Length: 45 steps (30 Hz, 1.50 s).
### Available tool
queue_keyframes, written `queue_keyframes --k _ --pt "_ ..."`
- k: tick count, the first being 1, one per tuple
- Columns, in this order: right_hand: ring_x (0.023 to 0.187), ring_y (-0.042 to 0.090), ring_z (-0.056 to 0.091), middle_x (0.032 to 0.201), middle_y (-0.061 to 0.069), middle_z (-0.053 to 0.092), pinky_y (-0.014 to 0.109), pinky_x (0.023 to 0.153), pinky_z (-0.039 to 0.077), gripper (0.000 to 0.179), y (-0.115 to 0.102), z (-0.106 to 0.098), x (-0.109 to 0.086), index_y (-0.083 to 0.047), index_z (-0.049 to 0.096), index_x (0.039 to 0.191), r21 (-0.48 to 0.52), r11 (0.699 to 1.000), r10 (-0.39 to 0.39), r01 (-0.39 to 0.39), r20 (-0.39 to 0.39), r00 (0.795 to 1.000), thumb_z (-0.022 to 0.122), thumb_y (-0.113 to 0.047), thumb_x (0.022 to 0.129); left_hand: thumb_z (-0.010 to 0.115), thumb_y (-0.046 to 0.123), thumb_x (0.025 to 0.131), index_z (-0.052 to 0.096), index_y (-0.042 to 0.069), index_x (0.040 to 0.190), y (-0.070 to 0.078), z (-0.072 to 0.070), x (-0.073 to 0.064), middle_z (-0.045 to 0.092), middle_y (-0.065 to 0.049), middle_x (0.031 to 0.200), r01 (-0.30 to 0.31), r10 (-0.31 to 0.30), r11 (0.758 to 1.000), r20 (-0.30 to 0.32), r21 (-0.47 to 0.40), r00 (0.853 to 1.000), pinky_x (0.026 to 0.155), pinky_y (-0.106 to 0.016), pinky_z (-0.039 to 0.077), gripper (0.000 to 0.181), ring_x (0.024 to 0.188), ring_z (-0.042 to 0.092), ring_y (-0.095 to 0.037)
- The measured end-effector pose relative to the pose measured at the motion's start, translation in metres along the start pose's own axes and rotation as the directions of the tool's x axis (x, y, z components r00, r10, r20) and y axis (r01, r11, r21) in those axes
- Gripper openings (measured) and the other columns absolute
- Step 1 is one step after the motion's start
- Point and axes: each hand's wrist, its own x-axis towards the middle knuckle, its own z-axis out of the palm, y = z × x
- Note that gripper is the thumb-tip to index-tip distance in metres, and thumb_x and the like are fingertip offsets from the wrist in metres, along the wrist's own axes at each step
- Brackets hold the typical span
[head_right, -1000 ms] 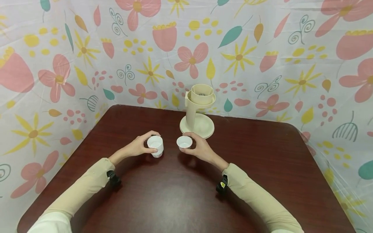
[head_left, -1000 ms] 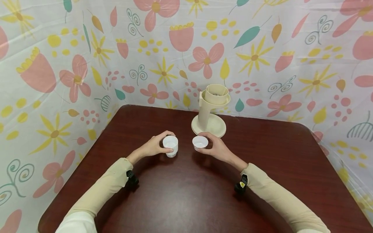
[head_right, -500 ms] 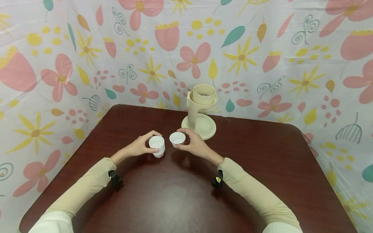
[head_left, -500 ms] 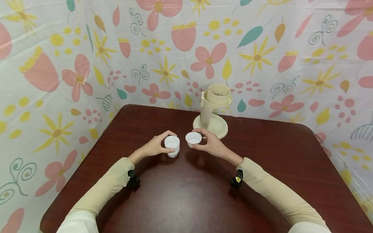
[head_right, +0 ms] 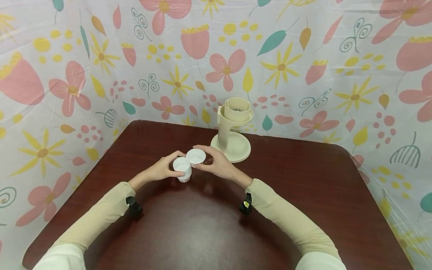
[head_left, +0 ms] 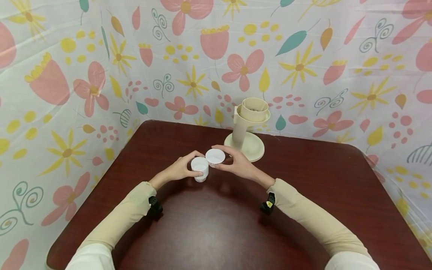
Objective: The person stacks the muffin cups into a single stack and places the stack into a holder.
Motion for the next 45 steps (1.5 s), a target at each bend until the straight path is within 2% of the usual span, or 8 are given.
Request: queue_keyframes --k 3,9,16,24,31,34,40,45 --pt "0.114 0.028 0.056 0.136 0.011 0.056 0.047 0.086 0.053 0.061 -0.002 0.004 0.004 -0.009 0.049 0.140 0.013 1.000 -0.027 0.026 0.025 0.999 0.075 -0.012 0.085 0.079 0.030 0.081 0.048 0.027 0.128 0.000 -0.001 -0.001 0.065 0.002 0.118 0.005 -0.005 1.000 0.004 0.005 1.000 0.088 -0.036 0.048 0.056 0.105 0.061 -0.013" --pt "0.110 0.018 0.057 0.135 0.005 0.056 0.035 0.081 0.056 0.061 -0.002 0.011 0.011 -0.015 0.051 0.140 -0.053 0.998 -0.030 0.031 0.032 0.999 0.075 -0.015 0.084 0.079 0.030 0.081 0.047 0.023 0.130 0.002 -0.003 -0.001 0.066 -0.002 0.118 0.030 -0.030 1.000 0.012 0.002 0.999 0.088 -0.039 0.048 0.058 0.105 0.063 -0.016" --pt "0.105 0.020 0.058 0.129 0.008 0.059 0.041 0.078 0.056 0.061 0.001 0.018 0.016 -0.016 0.053 0.138 -0.102 0.994 -0.045 0.048 0.026 0.999 0.077 -0.015 0.083 0.078 0.030 0.082 0.046 0.023 0.133 0.002 -0.001 -0.001 0.065 0.000 0.121 0.041 -0.041 0.999 0.016 0.005 0.999 0.091 -0.038 0.047 0.061 0.108 0.062 -0.015" --pt "0.102 0.018 0.059 0.117 0.007 0.061 0.034 0.077 0.056 0.060 -0.001 0.024 0.020 -0.019 0.054 0.139 -0.156 0.987 -0.042 0.048 0.036 0.998 0.077 -0.018 0.083 0.080 0.028 0.080 0.043 0.018 0.139 -0.001 0.001 -0.003 0.063 -0.003 0.125 0.016 -0.016 1.000 -0.009 0.011 1.000 0.095 -0.039 0.046 0.070 0.114 0.059 -0.017" --pt "0.101 0.022 0.056 0.114 0.012 0.058 0.045 0.080 0.056 0.061 -0.003 0.030 0.027 -0.015 0.054 0.138 -0.177 0.983 -0.043 0.049 0.037 0.998 0.078 -0.016 0.082 0.079 0.026 0.081 0.038 0.013 0.144 -0.001 -0.001 -0.003 0.062 -0.007 0.127 0.025 -0.025 1.000 -0.004 -0.008 1.000 0.095 -0.042 0.047 0.077 0.118 0.058 -0.021" --pt "0.101 0.021 0.055 0.113 0.012 0.057 0.044 0.080 0.056 0.061 -0.003 0.033 0.028 -0.015 0.055 0.137 -0.219 0.975 -0.035 0.043 0.041 0.999 0.079 -0.017 0.081 0.079 0.029 0.081 0.040 0.011 0.143 0.000 -0.002 -0.003 0.063 -0.007 0.126 0.024 -0.024 1.000 -0.001 -0.007 1.000 0.095 -0.042 0.047 0.075 0.116 0.059 -0.021" --pt "0.103 0.018 0.053 0.115 0.011 0.056 0.034 0.081 0.056 0.060 0.000 0.037 0.027 -0.014 0.056 0.136 -0.251 0.968 -0.006 0.025 0.076 0.997 0.079 -0.020 0.081 0.078 0.028 0.082 0.045 0.016 0.140 -0.001 -0.002 -0.002 0.064 -0.004 0.122 0.022 -0.022 1.000 0.006 -0.004 1.000 0.090 -0.037 0.048 0.067 0.109 0.060 -0.016" --pt "0.103 0.024 0.055 0.117 0.013 0.055 0.030 0.079 0.055 0.059 0.004 0.038 0.024 -0.012 0.053 0.138 -0.265 0.964 0.015 0.014 0.108 0.994 0.075 -0.025 0.085 0.077 0.026 0.083 0.050 0.019 0.131 0.000 -0.003 -0.002 0.065 -0.001 0.114 0.024 -0.024 0.999 0.024 -0.021 0.999 0.085 -0.032 0.049 0.055 0.101 0.061 -0.013"
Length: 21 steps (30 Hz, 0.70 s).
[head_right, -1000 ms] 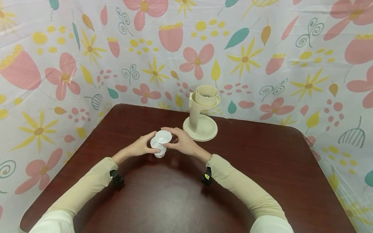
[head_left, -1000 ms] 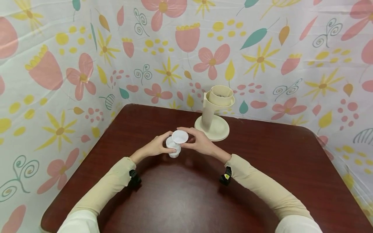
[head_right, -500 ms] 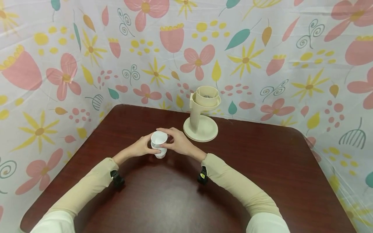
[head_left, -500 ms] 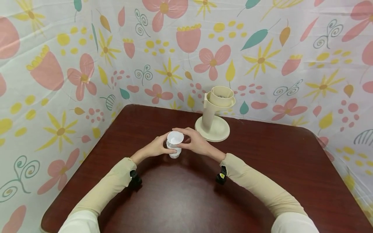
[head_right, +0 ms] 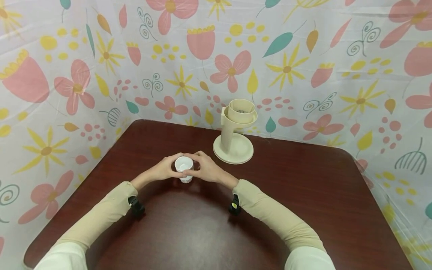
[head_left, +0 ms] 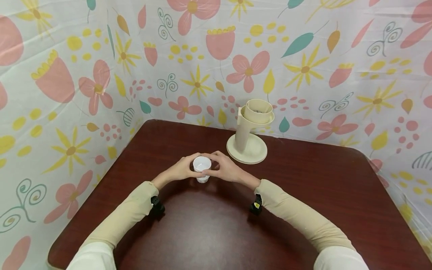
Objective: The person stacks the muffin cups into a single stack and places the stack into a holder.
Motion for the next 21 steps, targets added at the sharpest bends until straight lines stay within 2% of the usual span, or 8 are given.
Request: queue_keyframes --k 6,9,12,15,18,21 --pt "0.098 0.025 0.060 0.116 0.013 0.056 0.024 0.078 0.053 0.056 0.006 0.001 -0.003 -0.015 0.050 0.141 0.003 0.999 0.032 -0.032 0.021 0.999 0.069 -0.028 0.091 0.078 0.025 0.082 0.052 0.018 0.130 0.001 0.000 0.001 0.066 0.000 0.112 0.015 -0.015 1.000 0.004 -0.002 1.000 0.084 -0.030 0.049 0.054 0.099 0.061 -0.012" --pt "0.097 0.026 0.062 0.120 0.015 0.056 0.030 0.079 0.055 0.065 0.007 0.002 -0.004 -0.011 0.044 0.145 -0.009 0.999 0.035 -0.035 0.026 0.999 0.071 -0.029 0.089 0.078 0.023 0.082 0.052 0.017 0.130 0.001 0.000 0.002 0.065 -0.001 0.113 0.006 -0.006 1.000 -0.001 -0.007 1.000 0.086 -0.032 0.049 0.054 0.101 0.061 -0.014" --pt "0.102 0.023 0.061 0.131 0.015 0.054 0.037 0.084 0.054 0.080 0.008 0.003 -0.006 -0.006 0.035 0.149 -0.039 0.997 0.064 -0.062 0.042 0.997 0.075 -0.034 0.085 0.079 0.022 0.081 0.053 0.016 0.129 0.001 -0.001 0.002 0.065 -0.003 0.115 -0.008 0.008 1.000 -0.012 -0.002 1.000 0.089 -0.034 0.048 0.055 0.104 0.060 -0.015" --pt "0.105 0.023 0.060 0.138 0.014 0.052 0.038 0.084 0.053 0.090 0.009 0.004 -0.009 -0.003 0.030 0.150 -0.053 0.994 0.096 -0.092 0.064 0.993 0.079 -0.034 0.081 0.080 0.023 0.080 0.053 0.017 0.129 0.002 -0.001 0.002 0.065 -0.003 0.117 -0.014 0.014 1.000 -0.020 -0.001 1.000 0.091 -0.036 0.047 0.056 0.106 0.060 -0.016" --pt "0.103 0.025 0.062 0.130 0.014 0.058 0.037 0.082 0.054 0.088 0.011 0.007 -0.012 -0.002 0.030 0.149 -0.049 0.994 0.103 -0.099 0.087 0.991 0.079 -0.029 0.081 0.082 0.025 0.078 0.053 0.019 0.129 0.003 0.000 0.001 0.064 -0.002 0.119 -0.005 0.004 1.000 -0.026 -0.009 1.000 0.092 -0.037 0.047 0.059 0.107 0.060 -0.017" --pt "0.105 0.026 0.064 0.124 0.012 0.061 0.036 0.083 0.054 0.078 0.014 0.009 -0.013 -0.004 0.033 0.147 -0.032 0.995 0.099 -0.096 0.117 0.988 0.075 -0.025 0.085 0.083 0.028 0.076 0.053 0.019 0.130 0.004 0.000 0.000 0.064 -0.001 0.120 -0.003 0.002 1.000 -0.037 -0.008 0.999 0.094 -0.038 0.045 0.063 0.109 0.059 -0.017"
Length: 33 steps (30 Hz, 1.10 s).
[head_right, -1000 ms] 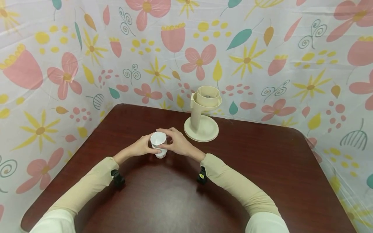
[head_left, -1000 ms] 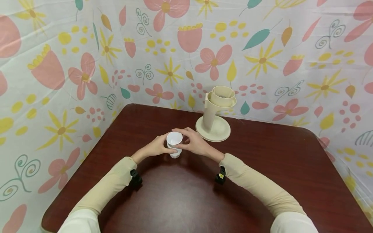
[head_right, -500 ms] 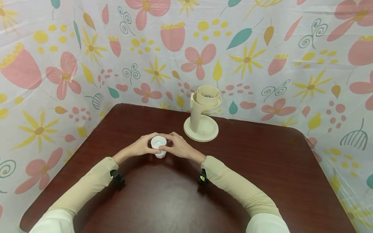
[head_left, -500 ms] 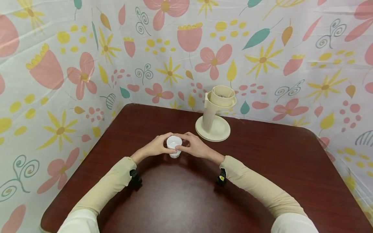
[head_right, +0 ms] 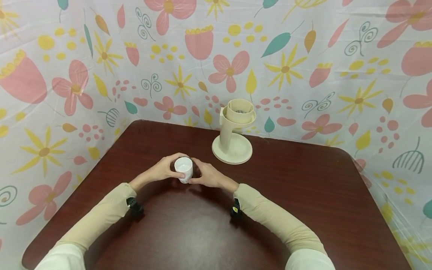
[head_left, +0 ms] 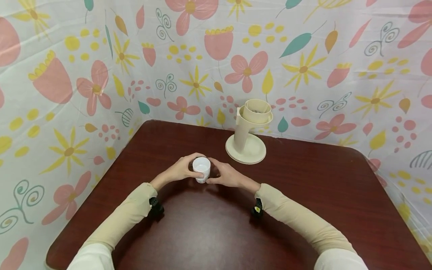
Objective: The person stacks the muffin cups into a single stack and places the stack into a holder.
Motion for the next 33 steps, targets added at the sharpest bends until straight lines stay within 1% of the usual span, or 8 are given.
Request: queue_keyframes --k 4,7,11,16,18,23,29,33 --pt "0.109 0.025 0.065 0.124 0.011 0.063 0.035 0.086 0.054 0.061 0.002 0.002 0.001 -0.005 0.042 0.140 0.025 1.000 -0.004 0.003 0.038 0.999 0.070 -0.023 0.089 0.086 0.027 0.072 0.052 0.015 0.130 0.000 -0.003 0.000 0.065 0.000 0.119 -0.012 0.012 1.000 -0.025 -0.006 1.000 0.094 -0.039 0.044 0.069 0.110 0.060 -0.016" --pt "0.109 0.025 0.065 0.122 0.012 0.064 0.034 0.086 0.054 0.052 0.002 0.003 0.001 -0.005 0.046 0.134 0.038 0.999 -0.008 0.006 0.046 0.999 0.068 -0.024 0.091 0.089 0.024 0.068 0.054 0.017 0.127 0.001 -0.004 0.000 0.066 0.001 0.116 -0.027 0.026 0.999 -0.040 -0.030 0.999 0.093 -0.039 0.045 0.069 0.108 0.062 -0.016" --pt "0.110 0.025 0.065 0.122 0.013 0.064 0.034 0.086 0.054 0.047 0.002 0.004 0.002 -0.004 0.048 0.131 0.055 0.998 -0.016 0.014 0.043 0.999 0.066 -0.024 0.093 0.090 0.021 0.067 0.057 0.022 0.122 0.001 -0.004 0.001 0.067 0.003 0.114 -0.046 0.044 0.998 -0.040 -0.045 0.998 0.092 -0.035 0.046 0.064 0.106 0.063 -0.013" --pt "0.111 0.025 0.065 0.124 0.014 0.064 0.033 0.088 0.054 0.045 0.003 0.005 0.002 -0.002 0.049 0.130 0.055 0.998 -0.010 0.009 0.026 1.000 0.066 -0.021 0.093 0.088 0.017 0.069 0.058 0.020 0.123 0.002 -0.004 0.000 0.067 0.001 0.115 -0.046 0.044 0.998 -0.037 -0.050 0.998 0.092 -0.035 0.046 0.063 0.107 0.063 -0.014" --pt "0.110 0.024 0.065 0.123 0.013 0.065 0.032 0.087 0.054 0.045 0.002 0.005 0.001 -0.003 0.051 0.129 0.059 0.998 0.003 -0.003 0.003 1.000 0.069 -0.021 0.091 0.088 0.017 0.069 0.058 0.019 0.124 0.005 -0.004 0.000 0.067 0.000 0.115 -0.038 0.036 0.998 -0.040 -0.057 0.999 0.092 -0.036 0.046 0.063 0.107 0.063 -0.016" --pt "0.103 0.022 0.068 0.116 0.011 0.069 0.035 0.085 0.055 0.047 -0.001 0.005 -0.006 -0.005 0.055 0.123 0.078 0.997 0.017 -0.009 -0.096 0.995 0.077 -0.021 0.083 0.088 0.013 0.069 0.057 0.014 0.127 0.016 -0.002 0.003 0.066 -0.006 0.117 -0.027 0.023 0.996 -0.051 -0.080 0.998 0.090 -0.038 0.046 0.066 0.107 0.063 -0.021" --pt "0.101 0.020 0.069 0.116 0.010 0.068 0.035 0.084 0.054 0.051 -0.004 0.006 -0.019 -0.004 0.057 0.123 0.113 0.993 0.062 -0.041 -0.182 0.981 0.079 -0.022 0.081 0.084 0.006 0.072 0.051 0.006 0.133 0.026 0.005 0.006 0.065 -0.014 0.121 -0.024 0.020 0.994 -0.038 -0.107 0.999 0.084 -0.029 0.051 0.070 0.108 0.062 -0.026" --pt "0.101 0.024 0.069 0.115 0.012 0.069 0.039 0.085 0.054 0.052 -0.006 0.004 -0.027 -0.002 0.058 0.123 0.157 0.986 0.085 -0.050 -0.227 0.970 0.080 -0.021 0.080 0.083 0.003 0.072 0.050 0.002 0.130 0.035 0.010 0.008 0.065 -0.017 0.121 -0.035 0.030 0.984 -0.032 -0.176 0.999 0.084 -0.027 0.053 0.067 0.108 0.062 -0.024"
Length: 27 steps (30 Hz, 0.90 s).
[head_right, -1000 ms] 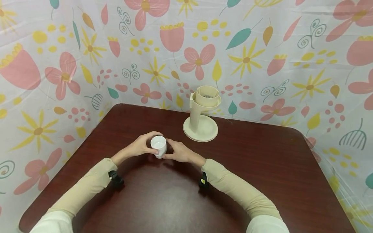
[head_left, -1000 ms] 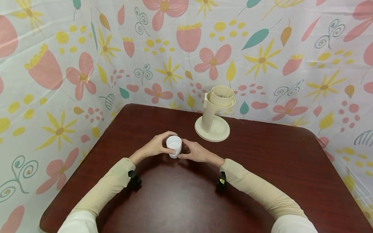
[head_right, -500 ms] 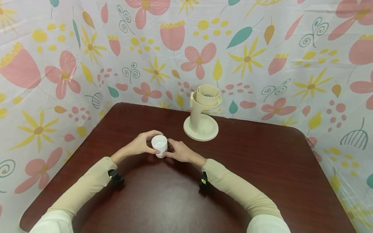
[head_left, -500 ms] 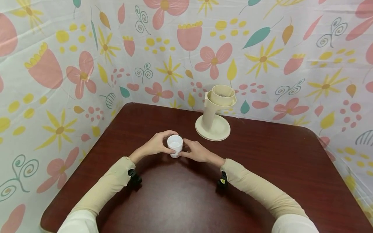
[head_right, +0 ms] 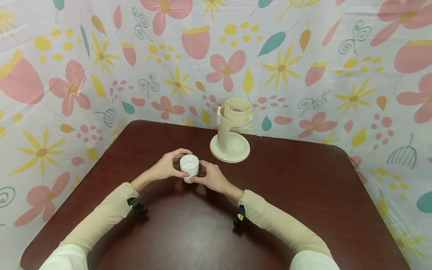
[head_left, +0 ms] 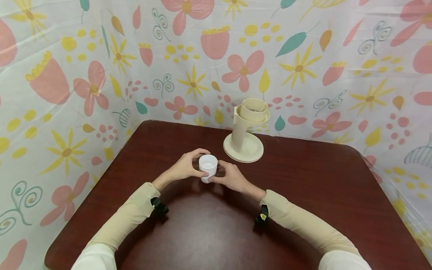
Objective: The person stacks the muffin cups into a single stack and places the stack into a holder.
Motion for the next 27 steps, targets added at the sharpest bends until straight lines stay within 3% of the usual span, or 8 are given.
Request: queue_keyframes --k 5,13,21,27 --pt "0.102 0.025 0.069 0.114 0.011 0.069 0.041 0.085 0.054 0.050 -0.003 -0.007 -0.007 -0.003 0.059 0.121 0.000 1.000 0.003 -0.003 -0.078 0.997 0.081 -0.020 0.078 0.085 0.005 0.071 0.051 0.007 0.126 0.006 0.004 0.006 0.066 -0.013 0.118 -0.015 0.014 0.999 -0.021 -0.033 1.000 0.087 -0.029 0.053 0.064 0.107 0.062 -0.019" --pt "0.102 0.029 0.069 0.113 0.016 0.069 0.043 0.087 0.053 0.048 -0.005 -0.015 -0.023 0.000 0.058 0.119 0.007 1.000 0.008 -0.007 -0.141 0.990 0.080 -0.015 0.079 0.087 0.011 0.069 0.052 0.009 0.120 0.011 0.018 0.017 0.069 -0.008 0.115 -0.041 0.041 0.999 -0.034 0.011 0.999 0.085 -0.025 0.053 0.062 0.104 0.064 -0.015" --pt "0.105 0.030 0.068 0.118 0.017 0.067 0.040 0.087 0.054 0.059 -0.006 -0.024 -0.039 -0.002 0.053 0.132 0.060 0.998 0.031 -0.021 -0.171 0.985 0.079 -0.011 0.080 0.086 0.007 0.070 0.052 0.006 0.120 0.016 0.032 0.027 0.069 -0.012 0.113 -0.095 0.094 0.995 -0.034 -0.033 0.995 0.085 -0.026 0.054 0.060 0.101 0.063 -0.014" --pt "0.102 0.028 0.069 0.113 0.016 0.069 0.038 0.086 0.054 0.056 -0.003 -0.029 -0.047 -0.003 0.055 0.131 0.046 0.999 0.030 -0.022 -0.186 0.982 0.078 -0.013 0.081 0.085 0.009 0.071 0.053 0.008 0.121 0.021 0.041 0.030 0.067 -0.010 0.116 -0.097 0.096 0.995 -0.033 -0.034 0.995 0.088 -0.027 0.053 0.060 0.107 0.062 -0.016"
